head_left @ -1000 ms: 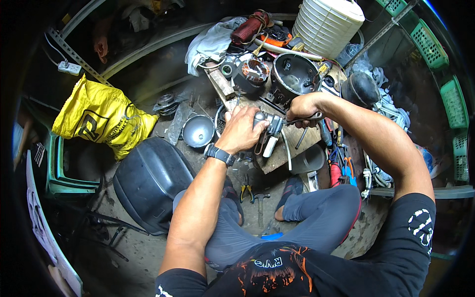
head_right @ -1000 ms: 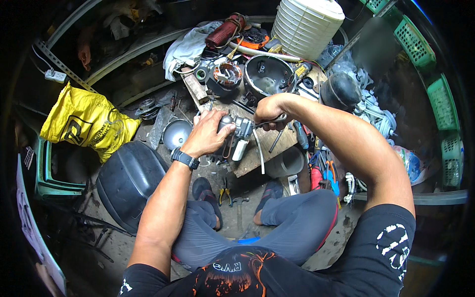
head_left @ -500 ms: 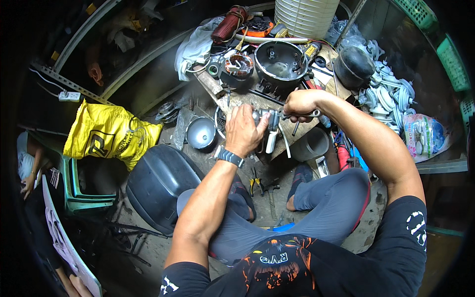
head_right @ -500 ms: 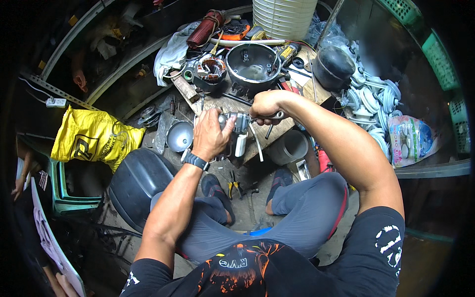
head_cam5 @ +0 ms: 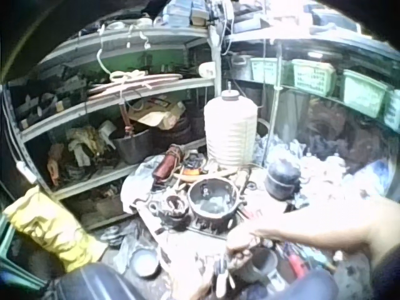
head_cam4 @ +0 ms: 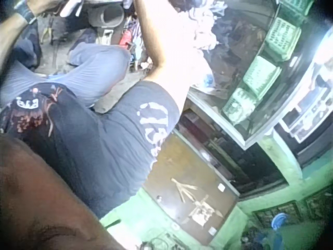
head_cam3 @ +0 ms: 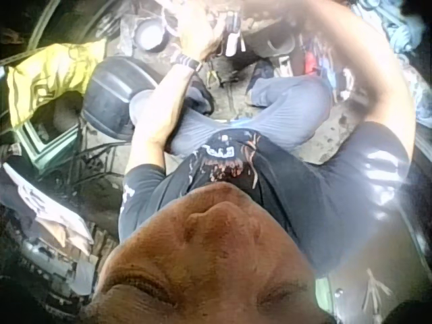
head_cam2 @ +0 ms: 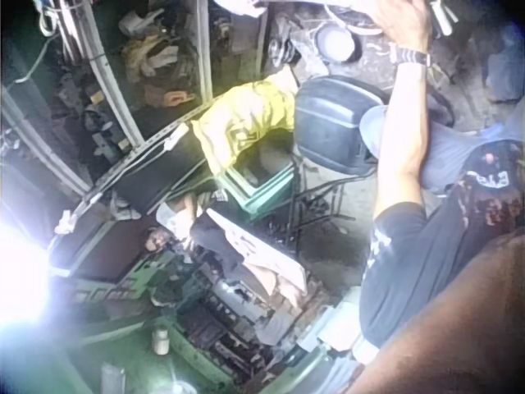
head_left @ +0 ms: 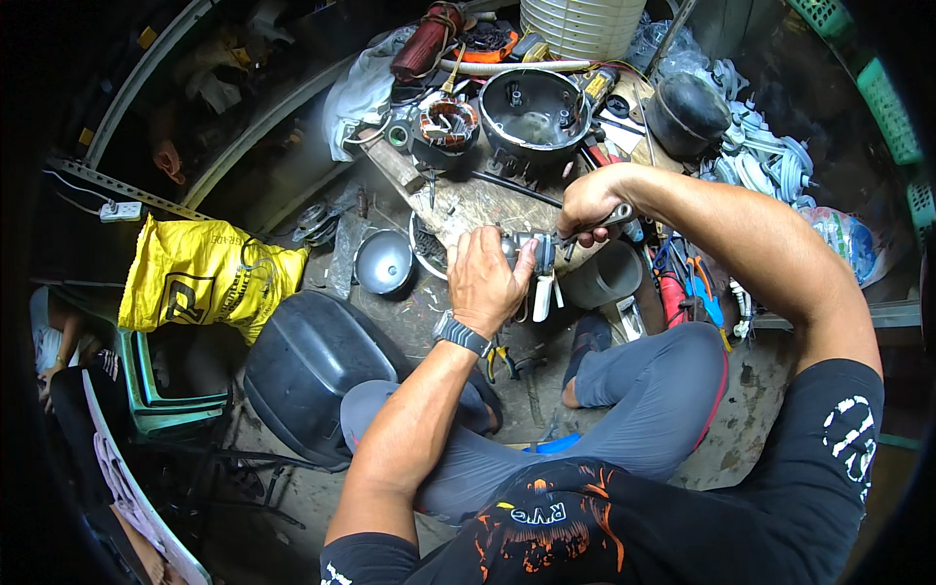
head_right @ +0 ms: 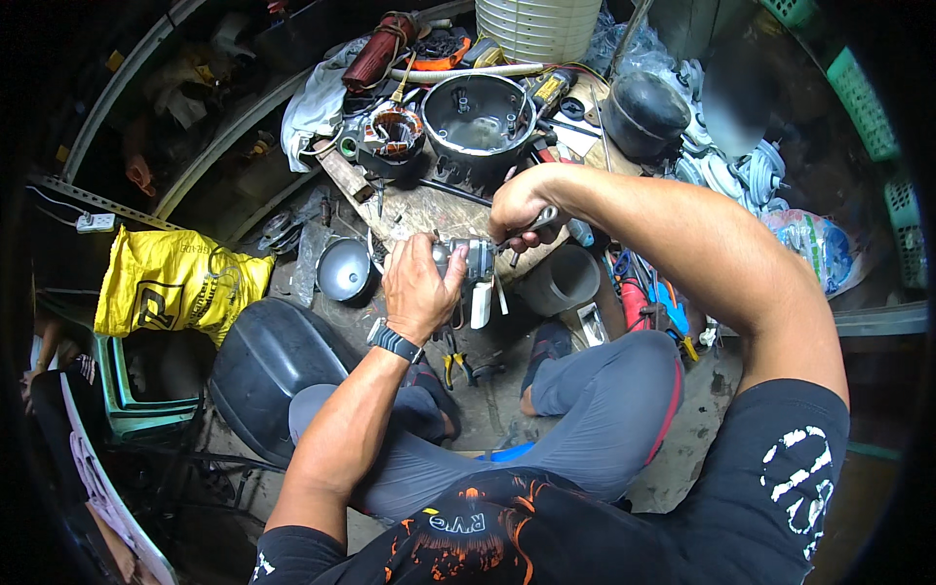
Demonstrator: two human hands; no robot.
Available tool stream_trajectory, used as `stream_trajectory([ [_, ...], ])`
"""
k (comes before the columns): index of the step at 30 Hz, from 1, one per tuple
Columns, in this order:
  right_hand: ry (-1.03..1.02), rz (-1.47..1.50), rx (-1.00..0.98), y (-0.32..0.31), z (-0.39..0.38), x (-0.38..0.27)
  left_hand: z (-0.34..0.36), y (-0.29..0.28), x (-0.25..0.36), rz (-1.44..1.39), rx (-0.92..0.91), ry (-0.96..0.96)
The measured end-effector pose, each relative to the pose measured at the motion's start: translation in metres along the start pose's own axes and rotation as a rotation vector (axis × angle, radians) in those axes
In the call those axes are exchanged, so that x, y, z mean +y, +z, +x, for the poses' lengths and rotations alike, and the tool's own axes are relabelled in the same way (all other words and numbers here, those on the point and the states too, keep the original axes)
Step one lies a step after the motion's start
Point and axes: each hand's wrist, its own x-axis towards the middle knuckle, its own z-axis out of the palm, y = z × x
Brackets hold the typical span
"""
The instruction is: The person works on an appliance motor assembly using a wrench, screwdriver, and pliers to loosen and tighten components while seated at a workbench.
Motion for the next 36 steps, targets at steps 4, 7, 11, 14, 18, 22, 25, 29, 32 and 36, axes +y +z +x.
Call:
stream_trajectory([
  [4,0.043,-0.094,0.032,0.007,-0.009,-0.019,-0.002,0.003,-0.005,0.015,0.034,0.023],
  [7,0.06,-0.166,0.054,0.01,-0.011,-0.025,-0.003,0.003,-0.005,0.019,0.041,0.029],
  [11,0.083,-0.227,0.097,0.012,-0.011,-0.028,-0.001,0.005,-0.001,-0.002,0.056,0.027],
  [14,0.049,-0.304,0.129,0.021,-0.01,-0.029,-0.003,0.006,-0.006,0.028,0.072,0.018],
  [18,-0.002,-0.471,0.172,0.02,0.005,-0.023,-0.001,0.007,-0.002,0.029,0.07,0.001],
  [22,-0.013,-0.559,0.213,0.024,0.008,-0.022,-0.001,0.004,-0.002,0.043,0.067,-0.011],
  [25,-0.089,-0.77,0.189,0.022,0.016,-0.019,-0.001,0.007,-0.002,0.04,0.089,-0.015],
  [29,-0.135,-0.873,0.144,0.014,0.033,-0.007,0.001,0.008,-0.002,0.022,0.068,0.001],
  [32,0.003,-0.509,0.133,0.011,0.017,-0.02,-0.001,0.005,-0.006,0.02,0.064,0.004],
  [36,0.083,-0.135,0.04,0.007,-0.008,-0.027,-0.002,0.004,-0.006,0.009,0.059,0.02],
])
